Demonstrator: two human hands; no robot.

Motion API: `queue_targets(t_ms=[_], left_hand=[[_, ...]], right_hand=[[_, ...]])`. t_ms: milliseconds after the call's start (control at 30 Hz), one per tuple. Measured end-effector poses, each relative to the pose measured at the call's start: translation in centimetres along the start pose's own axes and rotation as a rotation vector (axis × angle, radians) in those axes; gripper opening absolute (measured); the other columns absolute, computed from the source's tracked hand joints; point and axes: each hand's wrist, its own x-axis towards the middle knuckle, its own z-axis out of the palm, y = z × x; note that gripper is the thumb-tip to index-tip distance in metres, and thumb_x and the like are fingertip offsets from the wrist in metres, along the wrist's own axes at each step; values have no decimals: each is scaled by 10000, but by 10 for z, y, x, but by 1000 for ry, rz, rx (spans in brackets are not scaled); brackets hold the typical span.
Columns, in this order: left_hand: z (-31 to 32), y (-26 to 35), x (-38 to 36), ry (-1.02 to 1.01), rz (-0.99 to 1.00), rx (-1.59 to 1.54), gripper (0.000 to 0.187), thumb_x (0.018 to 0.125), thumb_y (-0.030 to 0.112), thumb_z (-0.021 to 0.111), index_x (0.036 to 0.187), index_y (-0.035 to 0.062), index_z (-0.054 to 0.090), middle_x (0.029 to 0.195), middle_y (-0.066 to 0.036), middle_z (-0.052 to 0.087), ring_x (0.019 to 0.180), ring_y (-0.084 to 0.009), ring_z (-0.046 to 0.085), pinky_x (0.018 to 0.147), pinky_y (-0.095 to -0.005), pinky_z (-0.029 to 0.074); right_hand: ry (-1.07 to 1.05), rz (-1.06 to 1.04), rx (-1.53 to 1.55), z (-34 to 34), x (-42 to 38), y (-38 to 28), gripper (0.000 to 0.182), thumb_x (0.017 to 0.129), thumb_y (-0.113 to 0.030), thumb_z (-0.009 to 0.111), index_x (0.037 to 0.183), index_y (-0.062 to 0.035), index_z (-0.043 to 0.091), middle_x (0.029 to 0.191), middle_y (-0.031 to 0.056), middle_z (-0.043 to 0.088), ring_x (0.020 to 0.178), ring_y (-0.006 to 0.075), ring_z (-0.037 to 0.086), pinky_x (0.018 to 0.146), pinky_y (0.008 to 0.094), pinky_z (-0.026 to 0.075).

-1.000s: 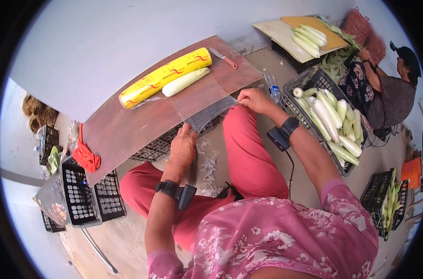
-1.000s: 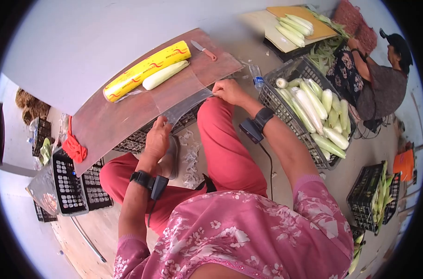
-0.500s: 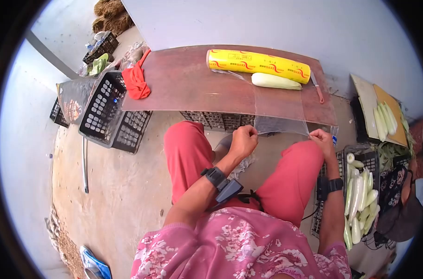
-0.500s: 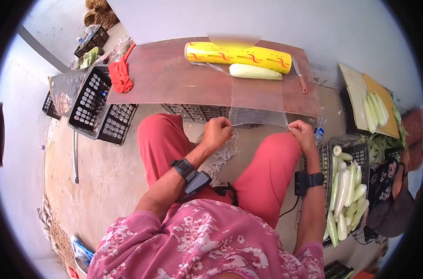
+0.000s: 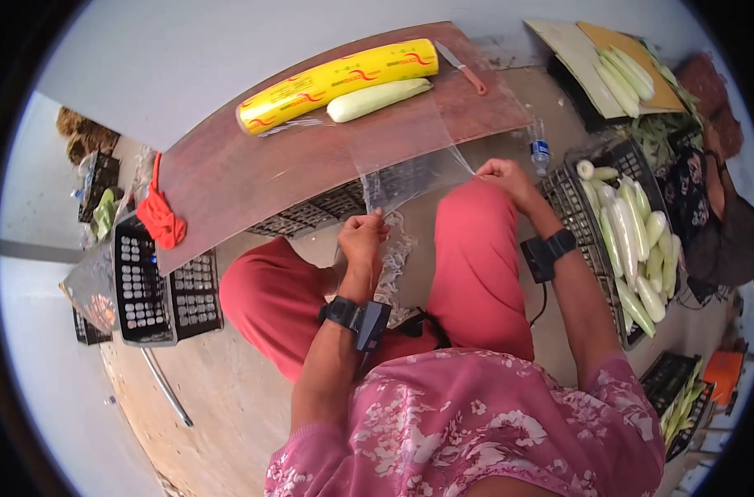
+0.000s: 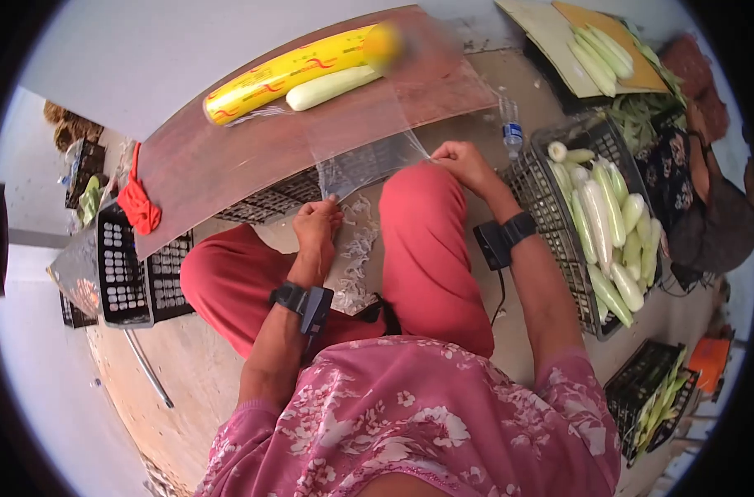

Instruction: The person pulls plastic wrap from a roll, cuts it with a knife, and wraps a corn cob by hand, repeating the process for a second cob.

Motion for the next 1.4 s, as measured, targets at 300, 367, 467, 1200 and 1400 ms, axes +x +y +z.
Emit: queue_targets(t_ms=[300, 367, 467, 1200, 1400], left_hand=[[-1, -13, 8, -12, -7, -24, 195, 809, 81, 683, 783, 93, 490, 660, -22, 558, 530, -106, 544, 453, -198, 408], [-1, -14, 6, 7, 18, -43, 182, 812, 75, 678, 793, 90, 497, 666, -24, 558, 533, -104, 543, 451, -196, 404], [1, -7, 2, 54, -24, 32, 148, 823, 70, 664, 818, 85, 516, 681, -21, 562, 538, -105, 544, 449, -197, 402], [-3, -27, 18, -44, -80, -60, 149, 856, 166, 648, 820, 103, 518, 714, 0, 572, 571, -78, 513, 486, -199, 392], [-4, -34, 27, -31, -45, -10, 151, 857, 155, 644, 805, 91, 518, 698, -4, 574, 558, -80, 508, 479, -205, 382]], right_hand=[[-13, 52, 116, 4, 3, 16, 193, 832, -143, 658, 919, 23, 609, 847, 69, 651, 744, 83, 592, 664, 219, 480], [-15, 62, 110, 4, 4, 18, 200, 834, -149, 661, 921, 23, 608, 852, 71, 652, 747, 85, 594, 667, 221, 482], [2, 93, 126, 6, 3, 14, 234, 807, -168, 683, 915, 31, 622, 854, 71, 653, 752, 90, 586, 667, 227, 477], [179, -182, -336, -1, 10, 24, 94, 793, -94, 599, 806, -3, 622, 736, 85, 638, 679, 155, 610, 619, 293, 474], [211, -285, -467, 8, 29, 44, 124, 785, -124, 563, 816, -29, 636, 787, 131, 647, 727, 274, 625, 666, 354, 478]])
